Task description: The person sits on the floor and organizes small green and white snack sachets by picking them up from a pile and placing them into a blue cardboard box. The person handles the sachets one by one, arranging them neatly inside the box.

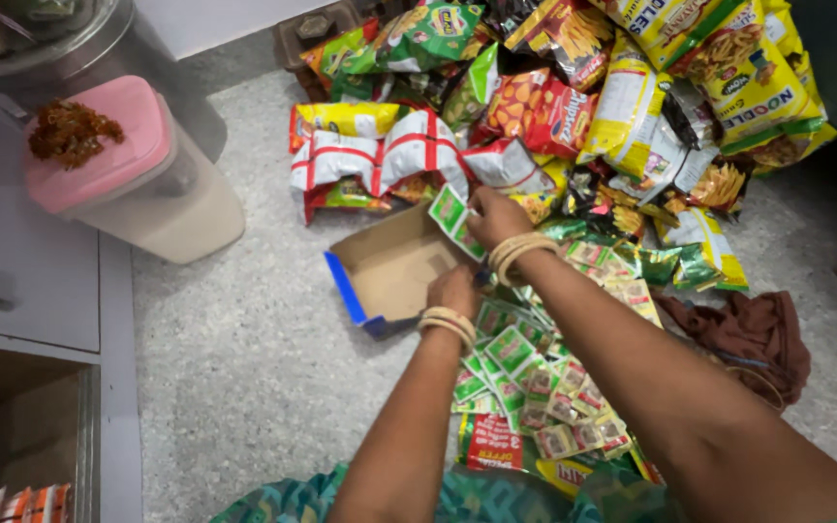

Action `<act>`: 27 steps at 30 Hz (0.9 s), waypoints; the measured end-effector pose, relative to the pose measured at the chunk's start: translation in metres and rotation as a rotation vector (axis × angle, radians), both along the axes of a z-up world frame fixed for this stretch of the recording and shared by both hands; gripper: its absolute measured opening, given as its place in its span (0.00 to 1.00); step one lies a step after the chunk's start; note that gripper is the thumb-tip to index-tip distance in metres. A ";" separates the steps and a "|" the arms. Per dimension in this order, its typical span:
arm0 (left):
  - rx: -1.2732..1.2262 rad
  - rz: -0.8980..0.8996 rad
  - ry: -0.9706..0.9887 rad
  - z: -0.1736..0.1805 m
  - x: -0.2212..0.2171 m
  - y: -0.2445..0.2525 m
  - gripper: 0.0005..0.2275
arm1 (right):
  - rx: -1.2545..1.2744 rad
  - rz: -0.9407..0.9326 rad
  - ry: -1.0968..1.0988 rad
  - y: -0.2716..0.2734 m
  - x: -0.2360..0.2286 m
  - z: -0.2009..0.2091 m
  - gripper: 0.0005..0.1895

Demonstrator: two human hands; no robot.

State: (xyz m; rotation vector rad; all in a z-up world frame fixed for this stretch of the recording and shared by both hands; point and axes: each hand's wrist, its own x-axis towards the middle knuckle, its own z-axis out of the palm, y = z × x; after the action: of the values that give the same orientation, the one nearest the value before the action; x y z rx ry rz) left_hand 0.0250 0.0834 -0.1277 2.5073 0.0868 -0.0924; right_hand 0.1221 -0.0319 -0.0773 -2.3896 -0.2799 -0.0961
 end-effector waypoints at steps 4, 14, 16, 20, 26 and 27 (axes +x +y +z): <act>-0.136 0.031 -0.026 -0.004 -0.006 0.003 0.13 | -0.042 -0.017 0.003 0.002 -0.003 0.007 0.13; -0.233 0.291 -0.280 -0.001 0.008 0.079 0.14 | -0.128 0.021 0.094 0.036 -0.022 0.013 0.12; -0.273 0.316 -0.369 0.004 0.010 0.093 0.18 | -0.145 0.083 0.085 0.040 -0.022 0.018 0.11; -0.319 0.279 -0.390 0.011 0.018 0.103 0.25 | -0.222 0.042 0.149 0.048 -0.026 0.020 0.10; -0.319 0.225 -0.234 -0.012 0.030 0.085 0.24 | -0.307 -0.044 0.033 0.055 -0.028 0.002 0.09; -0.327 0.199 -0.215 -0.020 0.032 0.081 0.24 | -0.324 -0.044 0.028 0.056 -0.025 -0.003 0.10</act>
State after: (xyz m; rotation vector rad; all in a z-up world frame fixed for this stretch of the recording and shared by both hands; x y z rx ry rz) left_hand 0.0571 0.1639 -0.1476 2.1549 0.2143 0.2272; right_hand 0.0966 0.0237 -0.0804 -2.7173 -0.2449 -0.0399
